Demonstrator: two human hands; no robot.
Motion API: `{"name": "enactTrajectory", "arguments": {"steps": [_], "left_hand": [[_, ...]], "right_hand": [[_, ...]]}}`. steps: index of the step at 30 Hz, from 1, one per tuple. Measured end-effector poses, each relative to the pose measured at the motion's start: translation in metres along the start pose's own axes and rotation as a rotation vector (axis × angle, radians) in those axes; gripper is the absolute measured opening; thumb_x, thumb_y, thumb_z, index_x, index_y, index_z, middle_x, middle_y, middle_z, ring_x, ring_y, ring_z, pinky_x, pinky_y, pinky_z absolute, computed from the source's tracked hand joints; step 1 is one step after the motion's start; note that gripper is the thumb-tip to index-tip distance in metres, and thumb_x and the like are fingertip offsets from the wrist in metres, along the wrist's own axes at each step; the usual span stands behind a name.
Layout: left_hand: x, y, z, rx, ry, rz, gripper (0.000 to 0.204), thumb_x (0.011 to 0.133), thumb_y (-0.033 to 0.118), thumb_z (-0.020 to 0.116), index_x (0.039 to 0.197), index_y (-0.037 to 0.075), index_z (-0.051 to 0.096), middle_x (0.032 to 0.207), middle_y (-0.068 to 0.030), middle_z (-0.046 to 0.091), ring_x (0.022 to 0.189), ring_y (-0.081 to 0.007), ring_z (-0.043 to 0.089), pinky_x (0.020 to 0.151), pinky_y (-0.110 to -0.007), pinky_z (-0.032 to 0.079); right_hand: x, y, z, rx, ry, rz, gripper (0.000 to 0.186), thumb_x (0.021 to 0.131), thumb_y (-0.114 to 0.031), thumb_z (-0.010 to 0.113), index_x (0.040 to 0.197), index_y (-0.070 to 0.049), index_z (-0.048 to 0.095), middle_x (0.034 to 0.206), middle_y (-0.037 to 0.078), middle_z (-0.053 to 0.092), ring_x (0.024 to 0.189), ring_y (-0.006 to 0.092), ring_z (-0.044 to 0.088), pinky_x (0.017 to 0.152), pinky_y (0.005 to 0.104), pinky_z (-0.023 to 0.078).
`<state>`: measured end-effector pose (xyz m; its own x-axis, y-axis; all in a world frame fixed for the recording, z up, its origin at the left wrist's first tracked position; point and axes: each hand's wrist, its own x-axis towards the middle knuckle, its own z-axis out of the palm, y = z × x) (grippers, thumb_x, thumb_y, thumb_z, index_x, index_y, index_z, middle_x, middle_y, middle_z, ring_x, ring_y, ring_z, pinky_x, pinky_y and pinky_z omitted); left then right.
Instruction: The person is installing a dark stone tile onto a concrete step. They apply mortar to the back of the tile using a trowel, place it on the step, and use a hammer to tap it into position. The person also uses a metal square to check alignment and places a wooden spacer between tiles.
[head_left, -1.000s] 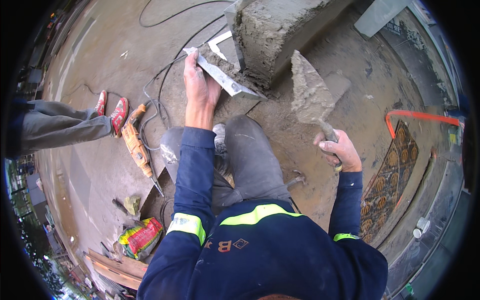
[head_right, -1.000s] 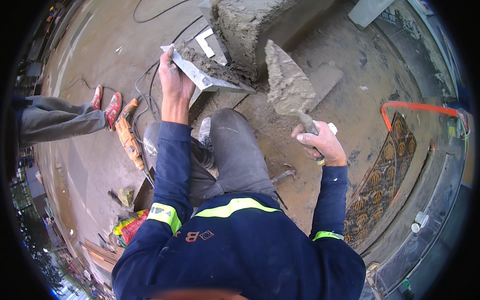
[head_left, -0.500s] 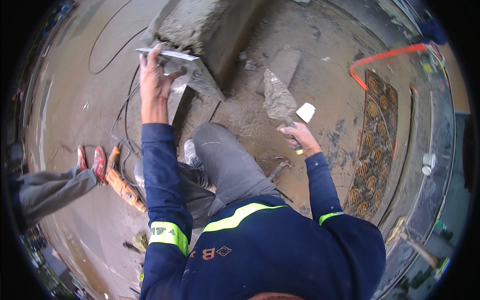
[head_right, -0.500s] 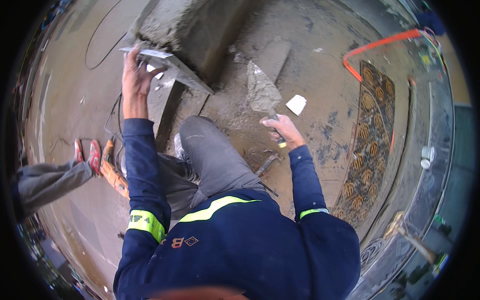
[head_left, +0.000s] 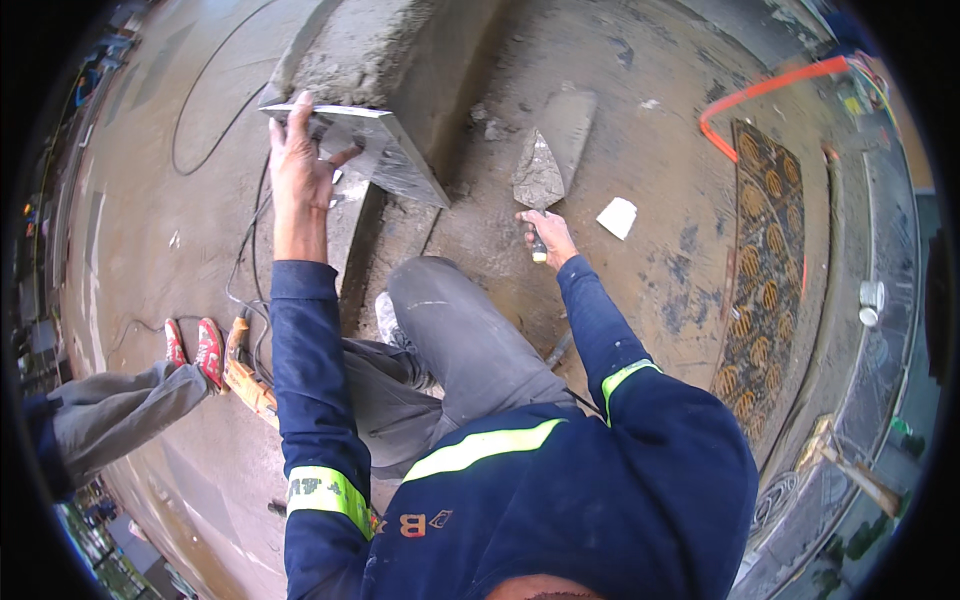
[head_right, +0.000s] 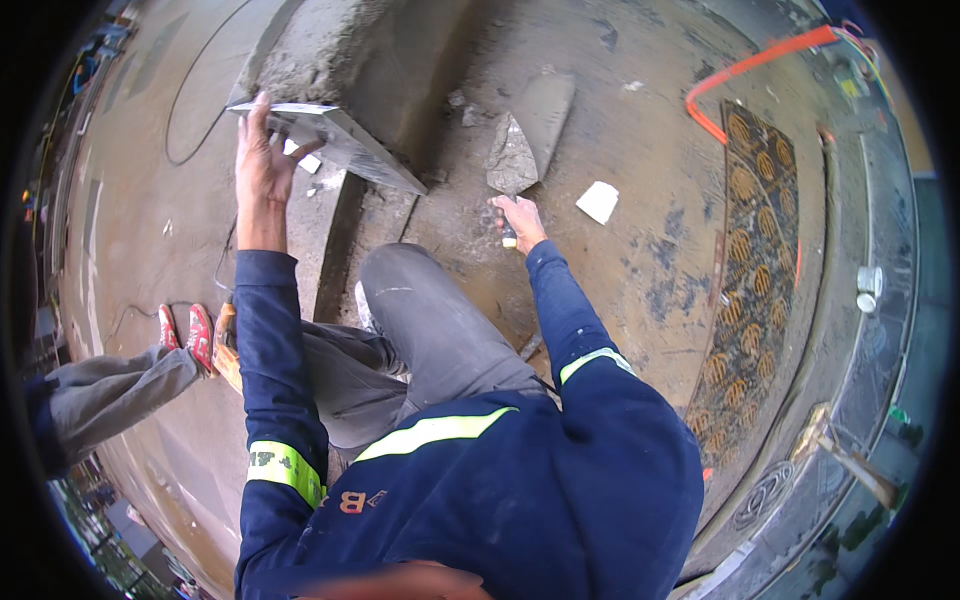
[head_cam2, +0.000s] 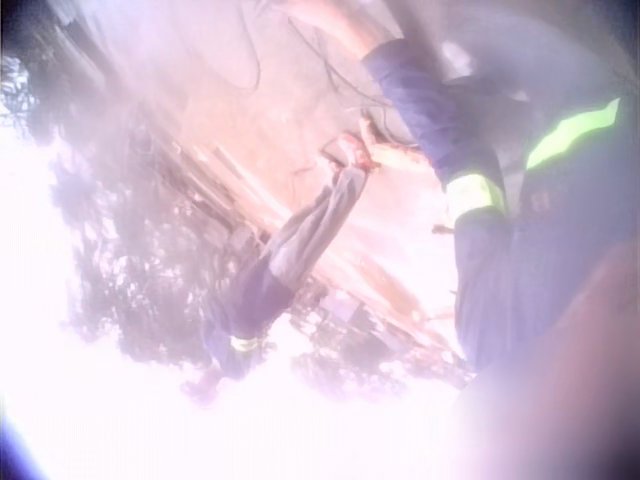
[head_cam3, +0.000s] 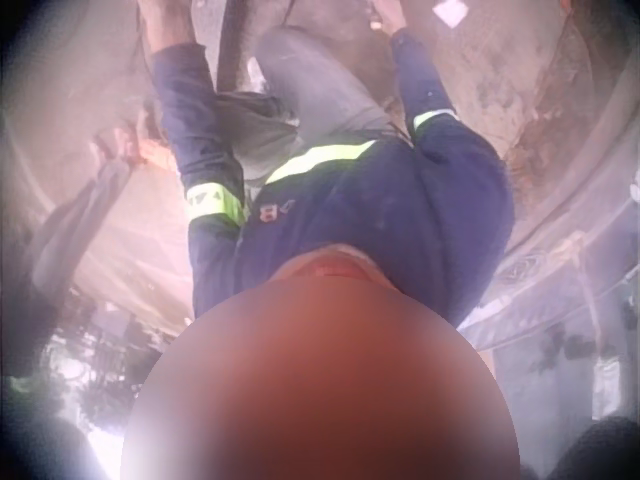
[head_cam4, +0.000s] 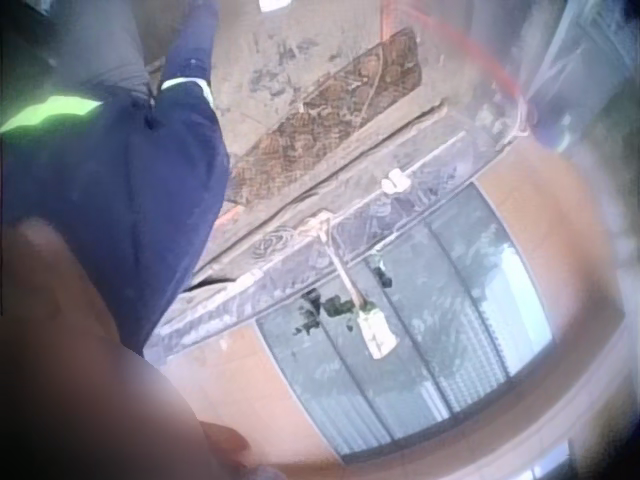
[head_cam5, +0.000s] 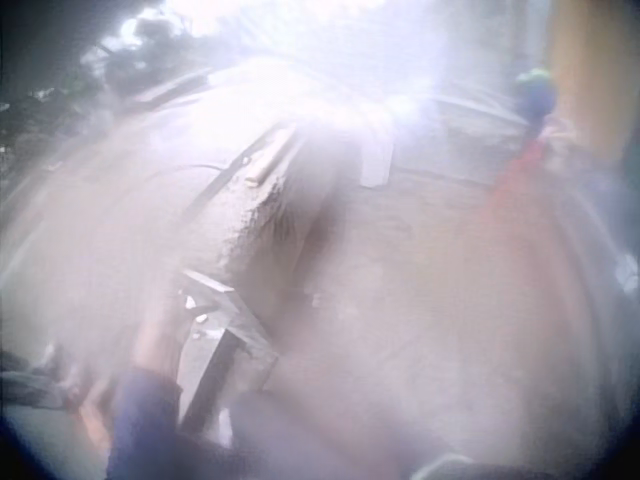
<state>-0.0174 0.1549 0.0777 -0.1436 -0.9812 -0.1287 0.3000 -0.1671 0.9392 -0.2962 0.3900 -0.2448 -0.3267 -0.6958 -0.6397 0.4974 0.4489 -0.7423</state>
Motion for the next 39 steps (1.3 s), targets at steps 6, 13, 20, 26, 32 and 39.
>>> {"name": "enactTrajectory", "arguments": {"steps": [6,13,20,26,32,39], "left_hand": [[0.003,0.000,-0.004,0.023,-0.020,0.022,0.081,0.098,0.048,0.083,0.158,0.015,0.041,0.149,-0.0105,0.047,0.148,-0.0379,0.046,0.101,-0.084,0.048],[0.001,0.006,-0.009,-0.004,-0.023,-0.009,0.123,0.090,0.045,0.093,0.173,-0.004,0.016,0.170,-0.0210,0.038,0.161,-0.0389,0.032,0.112,-0.077,0.047],[0.010,-0.019,-0.025,0.243,0.067,0.147,0.116,0.085,0.075,0.083,0.165,0.002,0.040,0.157,-0.0223,0.053,0.146,-0.0367,0.048,0.121,-0.049,0.039],[0.042,-0.066,-0.039,0.308,0.099,0.348,0.142,0.078,0.082,0.085,0.170,-0.004,0.018,0.159,-0.0330,0.039,0.151,-0.0434,0.040,0.126,-0.052,0.034],[0.057,-0.084,-0.034,0.325,0.155,0.377,0.160,0.064,0.089,0.087,0.171,-0.004,0.012,0.164,-0.0342,0.027,0.158,-0.0472,0.025,0.131,-0.059,0.021],[0.056,-0.083,-0.042,0.344,0.082,0.364,0.172,0.053,0.085,0.095,0.174,0.002,0.005,0.171,-0.0328,0.020,0.164,-0.0502,0.014,0.131,-0.071,0.010]], "right_hand": [[0.110,0.033,0.069,0.163,0.073,0.005,0.024,0.100,-0.029,0.077,0.104,-0.006,0.076,0.082,0.002,0.065,0.060,0.0152,0.064,0.053,0.0333,0.054],[0.156,0.046,0.083,-0.354,0.260,0.021,0.043,0.099,-0.033,0.079,0.121,0.002,0.068,0.107,0.020,0.074,0.091,0.0327,0.075,0.079,0.0468,0.062],[0.038,-0.037,0.136,-0.905,0.057,-0.708,0.077,0.089,-0.039,0.086,0.142,0.010,0.060,0.145,0.034,0.063,0.136,0.0495,0.061,0.117,0.0488,0.049],[-0.016,-0.103,0.211,-1.031,0.021,-0.853,0.057,0.091,-0.040,0.086,0.114,0.011,0.076,0.107,0.034,0.076,0.102,0.0496,0.075,0.088,0.0510,0.058],[-0.018,-0.114,0.222,-1.262,0.082,-0.637,0.041,0.093,-0.036,0.085,0.102,0.004,0.082,0.100,0.028,0.079,0.096,0.0464,0.077,0.087,0.0484,0.059],[-0.016,-0.109,0.229,-1.164,0.062,-0.861,0.037,0.091,-0.033,0.086,0.102,0.002,0.083,0.103,0.026,0.081,0.099,0.0444,0.079,0.089,0.0485,0.059]]}}
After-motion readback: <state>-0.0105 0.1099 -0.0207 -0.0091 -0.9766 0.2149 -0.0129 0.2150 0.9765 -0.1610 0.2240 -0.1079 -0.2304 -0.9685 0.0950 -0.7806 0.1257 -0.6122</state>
